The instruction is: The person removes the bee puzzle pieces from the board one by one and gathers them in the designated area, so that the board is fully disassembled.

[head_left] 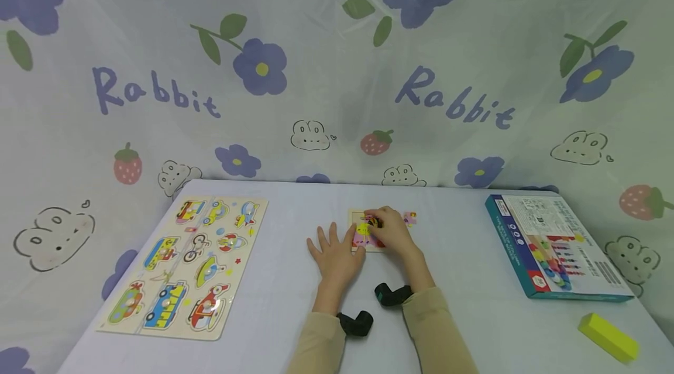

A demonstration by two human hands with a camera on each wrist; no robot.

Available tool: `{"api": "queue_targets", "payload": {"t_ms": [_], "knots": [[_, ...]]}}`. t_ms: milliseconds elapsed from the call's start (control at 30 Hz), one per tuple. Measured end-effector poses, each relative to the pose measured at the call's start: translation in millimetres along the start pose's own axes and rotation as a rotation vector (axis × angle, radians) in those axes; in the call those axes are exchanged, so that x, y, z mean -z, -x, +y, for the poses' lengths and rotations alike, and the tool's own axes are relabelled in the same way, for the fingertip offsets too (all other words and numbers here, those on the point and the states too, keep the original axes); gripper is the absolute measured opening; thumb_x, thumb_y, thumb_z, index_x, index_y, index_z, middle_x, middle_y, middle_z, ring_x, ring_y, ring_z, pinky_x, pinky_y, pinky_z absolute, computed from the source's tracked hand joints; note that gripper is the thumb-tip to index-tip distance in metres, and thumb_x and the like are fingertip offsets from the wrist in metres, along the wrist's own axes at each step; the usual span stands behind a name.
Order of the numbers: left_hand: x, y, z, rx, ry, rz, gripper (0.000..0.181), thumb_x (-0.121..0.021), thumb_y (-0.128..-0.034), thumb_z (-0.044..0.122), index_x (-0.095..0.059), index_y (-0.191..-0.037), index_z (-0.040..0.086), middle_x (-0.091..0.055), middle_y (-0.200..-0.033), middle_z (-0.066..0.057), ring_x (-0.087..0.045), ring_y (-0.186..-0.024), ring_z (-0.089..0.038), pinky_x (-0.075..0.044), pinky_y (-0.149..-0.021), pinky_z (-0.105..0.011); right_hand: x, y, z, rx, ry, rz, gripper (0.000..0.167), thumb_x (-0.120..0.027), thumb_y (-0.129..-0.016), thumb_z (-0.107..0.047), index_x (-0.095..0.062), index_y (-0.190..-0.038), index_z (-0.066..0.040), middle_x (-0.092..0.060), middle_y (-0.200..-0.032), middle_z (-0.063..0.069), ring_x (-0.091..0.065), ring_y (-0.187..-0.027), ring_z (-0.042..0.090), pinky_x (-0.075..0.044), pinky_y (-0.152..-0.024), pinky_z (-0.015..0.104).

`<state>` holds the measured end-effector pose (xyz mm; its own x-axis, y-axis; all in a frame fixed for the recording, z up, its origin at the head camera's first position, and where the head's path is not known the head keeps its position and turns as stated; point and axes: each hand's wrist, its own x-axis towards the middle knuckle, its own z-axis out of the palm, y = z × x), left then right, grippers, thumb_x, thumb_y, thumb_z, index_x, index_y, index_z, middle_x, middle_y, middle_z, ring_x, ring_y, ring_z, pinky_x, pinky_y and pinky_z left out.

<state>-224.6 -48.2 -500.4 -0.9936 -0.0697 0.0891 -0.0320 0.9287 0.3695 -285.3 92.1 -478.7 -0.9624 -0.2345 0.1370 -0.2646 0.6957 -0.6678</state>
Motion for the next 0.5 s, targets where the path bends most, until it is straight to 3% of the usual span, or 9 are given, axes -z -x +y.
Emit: {"api": "queue_targets", "payload": {"t_ms": [200,367,500], "knots": [[-1.5,1.5,-0.1,-0.045,0.006,0.025,0.053,-0.051,-0.0847,0.042,-0.045,-0.137,0.032,-0.031,-0.144,-0.018,-0.013,-0.134,-0.049,0.001,-0.099,-0.069,-3.6,0.6,1.6,-0.002,0.060,-0.010,0.036,-0.067,-0.080,-0.012,-0.065,-0.116,-0.010,-0.060,-0.109,0.016,-0.054,-0.102,0.033,-0.041,-0.089,0.049],[-1.8,2.6,-0.4,-0.107,-0.019,0.020,0.049,-0.048,-0.0859,0.043,-0.048,-0.134,0.035,-0.030,-0.146,-0.016,-0.014,-0.134,-0.049,0.001,-0.097,-0.072,-7.5,-0.6,2.5,0.017,0.109,-0.011,0.037,-0.066,-0.082,-0.018,-0.063,-0.118,-0.011,-0.059,-0.108,0.014,-0.052,-0.100,0.033,-0.039,-0.085,0.049],[-1.9,3.2,-0.8,-0.120,-0.041,0.012,0.047,-0.047,-0.0864,0.043,-0.049,-0.133,0.036,-0.029,-0.147,-0.014,-0.013,-0.134,-0.049,0.001,-0.097,-0.072,-11.1,-1.2,2.6,0.020,0.150,-0.010,0.037,-0.061,-0.086,-0.018,-0.061,-0.122,-0.013,-0.057,-0.107,0.013,-0.050,-0.098,0.032,-0.037,-0.082,0.049]]}}
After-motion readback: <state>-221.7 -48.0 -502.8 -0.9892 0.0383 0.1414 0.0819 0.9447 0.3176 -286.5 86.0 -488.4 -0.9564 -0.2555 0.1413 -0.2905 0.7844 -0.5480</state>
